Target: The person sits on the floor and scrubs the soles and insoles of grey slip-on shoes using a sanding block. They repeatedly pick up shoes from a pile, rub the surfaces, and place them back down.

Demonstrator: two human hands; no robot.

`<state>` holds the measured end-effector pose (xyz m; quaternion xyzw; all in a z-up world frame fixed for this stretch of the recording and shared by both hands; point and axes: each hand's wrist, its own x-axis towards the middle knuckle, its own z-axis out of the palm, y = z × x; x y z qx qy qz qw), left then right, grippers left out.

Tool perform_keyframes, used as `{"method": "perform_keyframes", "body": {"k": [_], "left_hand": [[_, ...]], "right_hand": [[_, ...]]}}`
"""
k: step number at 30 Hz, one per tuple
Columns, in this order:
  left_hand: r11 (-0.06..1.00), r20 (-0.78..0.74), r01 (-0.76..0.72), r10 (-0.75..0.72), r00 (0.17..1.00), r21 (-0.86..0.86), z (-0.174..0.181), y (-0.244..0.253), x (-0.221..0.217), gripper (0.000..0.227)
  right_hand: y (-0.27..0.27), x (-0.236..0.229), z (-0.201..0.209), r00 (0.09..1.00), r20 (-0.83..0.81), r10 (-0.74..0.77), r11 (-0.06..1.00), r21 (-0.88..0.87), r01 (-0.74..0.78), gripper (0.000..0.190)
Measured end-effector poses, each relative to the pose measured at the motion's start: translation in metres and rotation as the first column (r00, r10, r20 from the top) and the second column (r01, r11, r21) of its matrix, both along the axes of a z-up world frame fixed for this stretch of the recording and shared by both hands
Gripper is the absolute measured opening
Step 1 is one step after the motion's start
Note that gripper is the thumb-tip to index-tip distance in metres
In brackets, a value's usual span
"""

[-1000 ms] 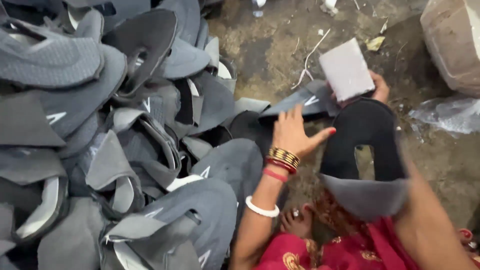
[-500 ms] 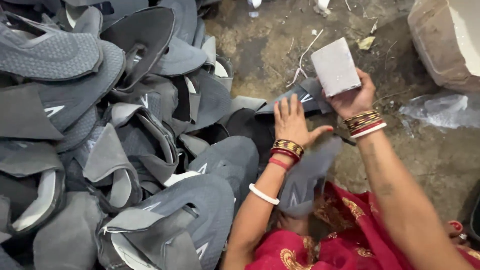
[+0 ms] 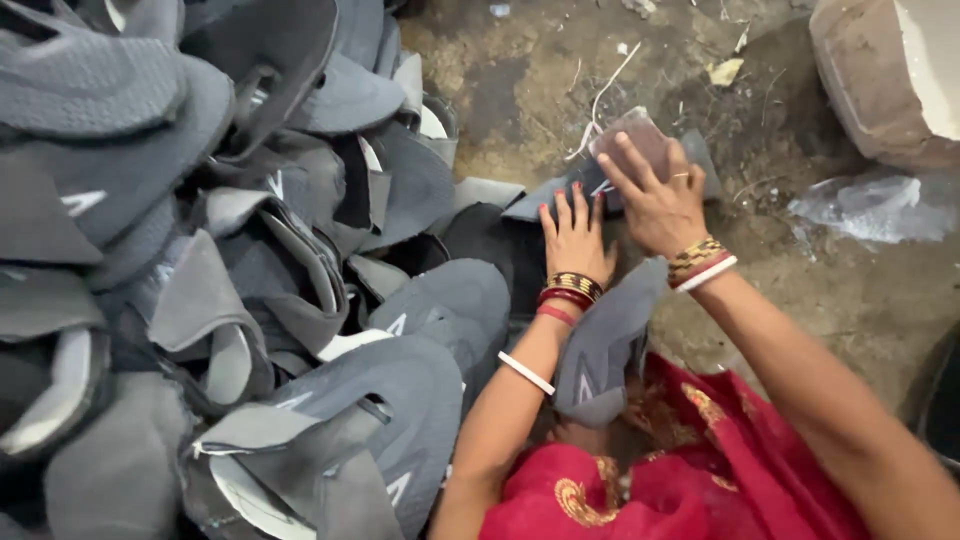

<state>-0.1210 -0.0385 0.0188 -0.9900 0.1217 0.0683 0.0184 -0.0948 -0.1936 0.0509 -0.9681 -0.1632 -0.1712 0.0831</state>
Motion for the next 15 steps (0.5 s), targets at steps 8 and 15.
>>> {"method": "perform_keyframes", "body": {"k": [8,15], "left_hand": [[0.983,0.298,0.152,-0.116,0.948,-0.1,-0.023,0.02,0.033,0.043],[0.978,0.302,0.21,-0.202,0.932,0.008,-0.04,0.006,0.036,0.037]], "right_hand": [[-0.032,-0.042,0.005,0.999,0.022,-0.04,0.986,0.165,0.035,0.058],[-0.053,-0.016,0.041,0.979,-0.148,-0.143,0.961,0.215,0.173,0.058]]}}
